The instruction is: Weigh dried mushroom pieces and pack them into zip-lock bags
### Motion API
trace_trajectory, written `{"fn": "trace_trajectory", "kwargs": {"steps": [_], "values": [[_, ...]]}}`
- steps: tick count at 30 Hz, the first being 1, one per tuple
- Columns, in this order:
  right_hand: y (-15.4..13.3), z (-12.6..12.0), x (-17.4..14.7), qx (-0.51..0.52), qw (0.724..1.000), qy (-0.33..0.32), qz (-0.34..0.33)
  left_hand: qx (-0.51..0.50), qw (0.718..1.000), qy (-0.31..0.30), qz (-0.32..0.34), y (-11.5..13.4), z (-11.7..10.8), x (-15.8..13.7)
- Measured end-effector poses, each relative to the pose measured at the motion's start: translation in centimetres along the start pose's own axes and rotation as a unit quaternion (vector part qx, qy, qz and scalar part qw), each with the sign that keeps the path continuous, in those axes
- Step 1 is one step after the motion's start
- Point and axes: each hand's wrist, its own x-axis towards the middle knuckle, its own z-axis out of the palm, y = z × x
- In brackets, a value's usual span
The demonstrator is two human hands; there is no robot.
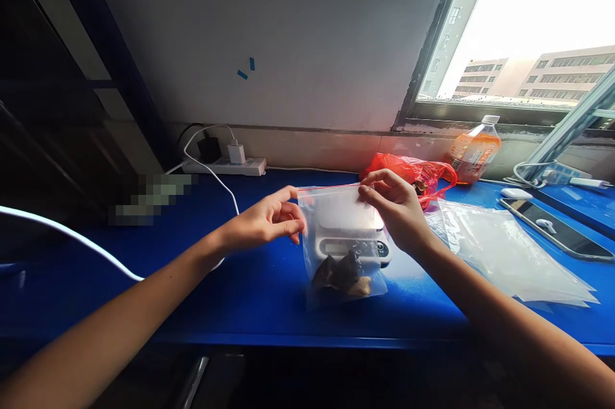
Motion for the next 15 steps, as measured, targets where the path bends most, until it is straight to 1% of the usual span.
{"fn": "trace_trajectory", "kwargs": {"steps": [3,7,11,15], "values": [[-0.03,0.05,-0.02,-0.001,1.000,0.009,0.000,0.023,0.999,-0.021,-0.021,-0.32,0.07,0.31],[0.00,0.10,-0.02,-0.005,1.000,0.025,0.003,0.047,0.998,-0.029,-0.040,-0.26,0.08,0.25],[-0.11,0.24,0.03,0.002,0.999,0.041,0.013,0.062,0.997,-0.017,-0.032,-0.01,0.25,0.05],[-0.43,0.40,0.08,0.009,0.997,0.071,0.005,0.067,0.997,-0.034,-0.036,0.09,0.54,0.04]]}}
